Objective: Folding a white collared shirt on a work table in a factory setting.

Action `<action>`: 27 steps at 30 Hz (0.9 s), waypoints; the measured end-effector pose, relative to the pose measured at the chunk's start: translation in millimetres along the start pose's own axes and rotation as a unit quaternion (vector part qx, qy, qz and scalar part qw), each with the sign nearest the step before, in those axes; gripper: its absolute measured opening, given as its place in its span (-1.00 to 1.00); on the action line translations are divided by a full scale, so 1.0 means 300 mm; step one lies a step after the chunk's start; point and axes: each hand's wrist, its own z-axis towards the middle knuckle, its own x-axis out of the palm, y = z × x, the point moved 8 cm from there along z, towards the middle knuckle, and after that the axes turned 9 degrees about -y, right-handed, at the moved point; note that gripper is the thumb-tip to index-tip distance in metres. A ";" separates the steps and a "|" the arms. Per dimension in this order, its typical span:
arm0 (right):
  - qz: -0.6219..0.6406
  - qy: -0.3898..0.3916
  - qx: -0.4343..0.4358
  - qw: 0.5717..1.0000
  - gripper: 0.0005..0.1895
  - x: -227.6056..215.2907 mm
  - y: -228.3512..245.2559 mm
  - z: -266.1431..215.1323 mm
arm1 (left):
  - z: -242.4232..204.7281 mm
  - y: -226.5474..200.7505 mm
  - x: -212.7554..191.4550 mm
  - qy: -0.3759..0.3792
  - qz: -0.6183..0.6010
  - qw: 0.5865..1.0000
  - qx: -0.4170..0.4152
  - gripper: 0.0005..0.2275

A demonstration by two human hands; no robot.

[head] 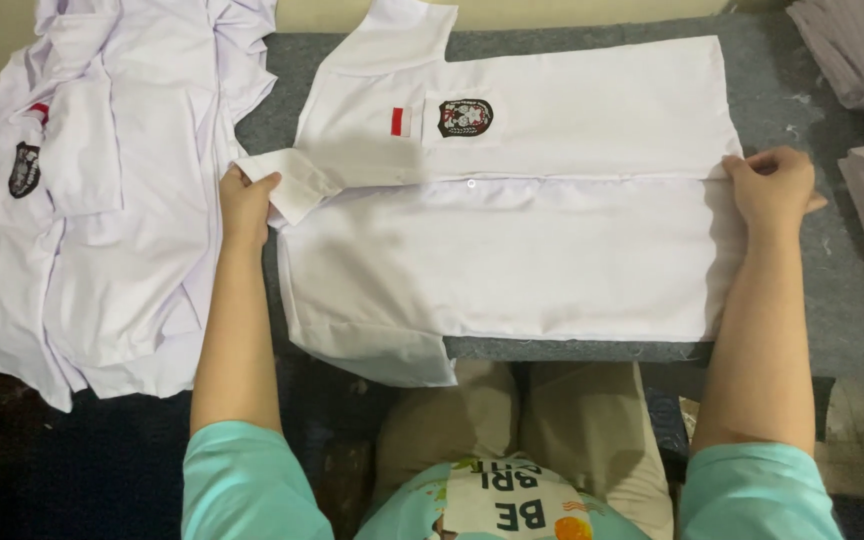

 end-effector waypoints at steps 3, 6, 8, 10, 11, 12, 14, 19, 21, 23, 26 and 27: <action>0.001 0.003 -0.003 1.000 -0.70 -0.008 0.017 -0.004 | 0.023 -0.011 -0.009 -0.033 0.091 0.983 0.155 -0.76; 0.007 0.008 0.031 0.999 -0.69 -0.001 0.000 0.002 | 0.026 -0.013 0.002 -0.079 0.196 0.939 0.273 -0.81; 0.008 -0.022 0.014 1.000 -0.68 -0.001 -0.013 0.014 | 0.101 0.070 0.008 -0.122 0.272 0.913 0.278 -0.53; 0.016 -0.031 -0.002 0.999 -0.69 -0.005 -0.016 0.008 | 0.098 0.081 0.022 -0.129 0.293 0.892 0.320 -0.55; 0.025 -0.037 -0.021 0.999 -0.70 -0.005 -0.008 0.006 | 0.087 0.079 0.027 -0.139 0.315 0.867 0.360 -0.57; 0.025 -0.038 -0.021 0.999 -0.70 -0.007 -0.008 0.004 | 0.057 0.048 0.036 -0.138 0.314 0.867 0.360 -0.57; 0.001 -0.027 -0.017 0.999 -0.73 0.000 -0.001 0.004 | -0.014 -0.015 0.065 -0.119 0.354 0.845 0.383 -0.61; -0.018 -0.052 -0.046 0.997 -0.78 0.016 -0.012 0.013 | -0.025 -0.038 0.058 -0.118 0.394 0.846 0.339 -0.68; -0.024 -0.048 -0.037 0.998 -0.81 -0.027 0.039 -0.017 | -0.047 -0.069 0.039 -0.124 0.390 0.847 0.339 -0.72; 0.035 -0.014 0.009 0.999 -0.72 -0.073 0.098 -0.048 | -0.067 -0.108 0.019 -0.127 0.446 0.827 0.317 -0.59; 0.048 -0.054 -0.083 0.994 -0.49 -0.120 0.167 -0.021 | -0.291 -0.400 0.039 -0.202 0.552 0.748 0.308 -0.24; 0.049 -0.059 -0.084 0.994 -0.49 -0.125 0.205 -0.002 | -0.311 -0.449 0.077 -0.203 0.549 0.749 0.311 -0.24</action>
